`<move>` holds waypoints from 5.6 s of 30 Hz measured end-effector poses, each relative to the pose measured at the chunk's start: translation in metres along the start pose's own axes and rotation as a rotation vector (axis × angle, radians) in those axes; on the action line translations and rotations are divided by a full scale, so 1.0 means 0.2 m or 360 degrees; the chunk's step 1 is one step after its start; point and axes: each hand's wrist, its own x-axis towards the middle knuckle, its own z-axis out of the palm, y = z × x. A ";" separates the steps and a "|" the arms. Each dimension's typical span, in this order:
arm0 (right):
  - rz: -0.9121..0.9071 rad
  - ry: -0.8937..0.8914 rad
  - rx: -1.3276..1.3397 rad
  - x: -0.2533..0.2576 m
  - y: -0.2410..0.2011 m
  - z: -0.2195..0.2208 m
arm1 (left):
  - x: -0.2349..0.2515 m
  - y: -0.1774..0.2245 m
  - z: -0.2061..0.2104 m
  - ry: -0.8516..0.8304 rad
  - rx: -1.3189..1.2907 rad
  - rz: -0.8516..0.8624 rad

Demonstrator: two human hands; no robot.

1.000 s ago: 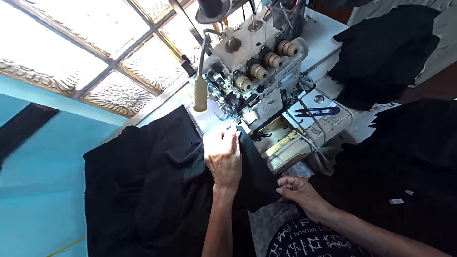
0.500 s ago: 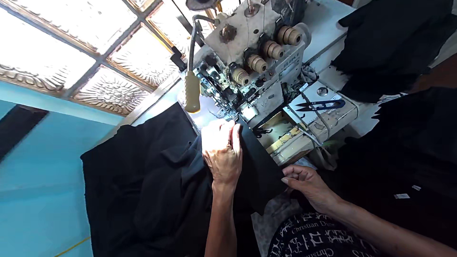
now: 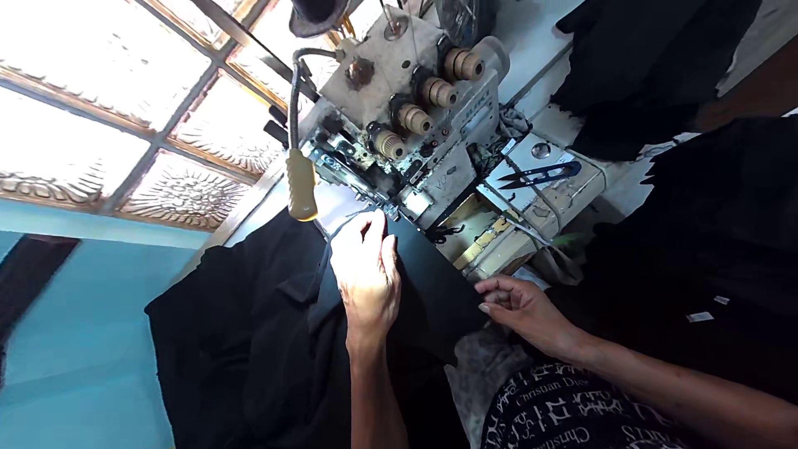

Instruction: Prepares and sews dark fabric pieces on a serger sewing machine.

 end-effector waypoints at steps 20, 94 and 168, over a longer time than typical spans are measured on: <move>-0.0786 0.0411 -0.1515 0.28 -0.25 -0.29 | -0.69 0.19 0.00 0.0263 -0.0821 -0.0095; -0.1028 -0.0054 -0.1041 0.05 -0.25 -0.03 | -0.37 0.50 0.16 0.0504 -0.2170 -0.0947; -0.0908 0.0129 -0.0812 0.09 -0.17 0.11 | -0.37 0.44 0.14 0.0534 -0.1471 -0.0666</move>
